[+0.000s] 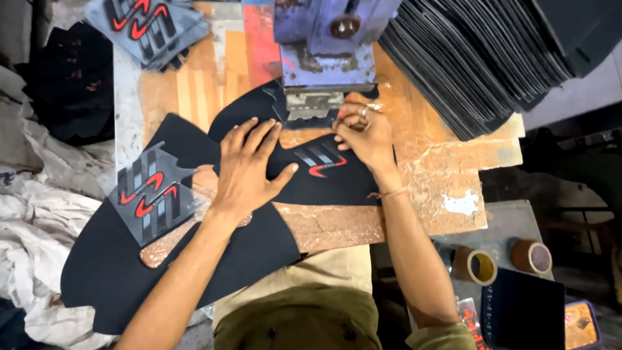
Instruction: Operating a manual stamping machine to apply logos onto shoe upper material components.
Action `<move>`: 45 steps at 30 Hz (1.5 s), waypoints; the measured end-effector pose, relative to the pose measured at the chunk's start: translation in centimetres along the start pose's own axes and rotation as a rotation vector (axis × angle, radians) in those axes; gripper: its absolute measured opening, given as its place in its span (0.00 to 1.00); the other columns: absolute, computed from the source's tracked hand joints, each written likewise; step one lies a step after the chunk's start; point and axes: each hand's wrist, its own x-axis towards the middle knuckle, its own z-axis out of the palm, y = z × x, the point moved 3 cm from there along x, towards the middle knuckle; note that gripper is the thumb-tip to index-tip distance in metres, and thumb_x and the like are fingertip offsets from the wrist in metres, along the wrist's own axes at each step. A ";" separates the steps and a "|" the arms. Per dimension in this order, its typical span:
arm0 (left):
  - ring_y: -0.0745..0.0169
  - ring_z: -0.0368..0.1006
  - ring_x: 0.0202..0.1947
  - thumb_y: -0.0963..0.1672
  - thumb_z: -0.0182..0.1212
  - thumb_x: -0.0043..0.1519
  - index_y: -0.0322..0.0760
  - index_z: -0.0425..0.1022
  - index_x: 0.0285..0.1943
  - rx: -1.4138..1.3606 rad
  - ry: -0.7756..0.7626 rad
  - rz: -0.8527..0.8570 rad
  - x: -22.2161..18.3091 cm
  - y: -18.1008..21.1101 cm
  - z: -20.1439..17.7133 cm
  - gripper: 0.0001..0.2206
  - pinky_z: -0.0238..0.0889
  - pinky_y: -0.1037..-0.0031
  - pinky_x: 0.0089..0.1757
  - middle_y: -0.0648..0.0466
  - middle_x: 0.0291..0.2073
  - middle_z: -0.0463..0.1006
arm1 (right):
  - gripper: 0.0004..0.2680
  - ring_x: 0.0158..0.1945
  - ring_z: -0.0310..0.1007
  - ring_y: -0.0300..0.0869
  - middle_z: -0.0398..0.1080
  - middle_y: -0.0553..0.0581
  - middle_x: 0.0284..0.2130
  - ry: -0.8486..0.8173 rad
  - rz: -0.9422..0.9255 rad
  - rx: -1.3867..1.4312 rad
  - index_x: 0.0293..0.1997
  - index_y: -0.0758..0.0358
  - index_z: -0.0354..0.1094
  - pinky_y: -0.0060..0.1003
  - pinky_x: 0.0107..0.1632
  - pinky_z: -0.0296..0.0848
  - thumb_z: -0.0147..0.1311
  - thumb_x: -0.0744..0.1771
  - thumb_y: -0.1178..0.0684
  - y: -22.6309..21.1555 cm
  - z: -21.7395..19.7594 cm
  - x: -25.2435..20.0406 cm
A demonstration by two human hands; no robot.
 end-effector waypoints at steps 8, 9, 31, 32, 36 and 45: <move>0.40 0.57 0.69 0.53 0.67 0.60 0.29 0.70 0.68 0.025 -0.019 0.027 -0.3 0.4 -0.3 0.32 0.48 0.48 0.65 0.46 0.68 0.68 | 0.13 0.32 0.79 0.35 0.77 0.53 0.32 0.015 -0.014 -0.038 0.56 0.74 0.69 0.28 0.32 0.81 0.60 0.65 0.65 0.0 0.1 -0.7; 0.40 0.57 0.69 0.53 0.67 0.60 0.29 0.70 0.69 0.024 -0.023 0.025 -0.4 0.4 -0.3 0.32 0.48 0.48 0.64 0.45 0.68 0.68 | 0.14 0.32 0.79 0.35 0.77 0.53 0.32 0.011 -0.010 -0.025 0.56 0.74 0.69 0.28 0.31 0.80 0.59 0.65 0.65 0.2 0.0 -0.8; 0.40 0.57 0.70 0.53 0.67 0.60 0.31 0.72 0.68 0.007 -0.042 0.015 -0.2 0.6 -0.1 0.31 0.47 0.48 0.65 0.46 0.68 0.68 | 0.15 0.31 0.79 0.35 0.75 0.53 0.32 0.043 0.015 -0.010 0.59 0.73 0.69 0.28 0.30 0.81 0.59 0.66 0.64 0.2 0.1 -0.8; 0.40 0.57 0.70 0.53 0.67 0.60 0.31 0.72 0.68 0.007 -0.041 0.019 0.0 0.6 -0.2 0.31 0.47 0.48 0.65 0.46 0.68 0.68 | 0.15 0.31 0.79 0.35 0.75 0.53 0.32 0.047 0.013 -0.010 0.59 0.73 0.69 0.28 0.30 0.81 0.59 0.66 0.64 0.0 0.0 -0.7; 0.40 0.57 0.70 0.53 0.67 0.60 0.31 0.72 0.67 0.019 -0.052 0.010 -0.3 0.6 -0.2 0.31 0.47 0.48 0.65 0.46 0.67 0.68 | 0.15 0.31 0.80 0.35 0.76 0.54 0.33 0.045 0.005 -0.026 0.58 0.73 0.70 0.28 0.31 0.81 0.59 0.65 0.65 0.2 0.1 -0.8; 0.40 0.60 0.67 0.53 0.68 0.59 0.31 0.72 0.68 0.042 -0.053 0.063 -0.6 0.1 -1.8 0.31 0.51 0.50 0.62 0.45 0.66 0.69 | 0.13 0.29 0.77 0.34 0.73 0.51 0.29 0.043 -0.072 -0.054 0.55 0.70 0.69 0.28 0.29 0.77 0.57 0.65 0.64 -1.7 0.4 -2.6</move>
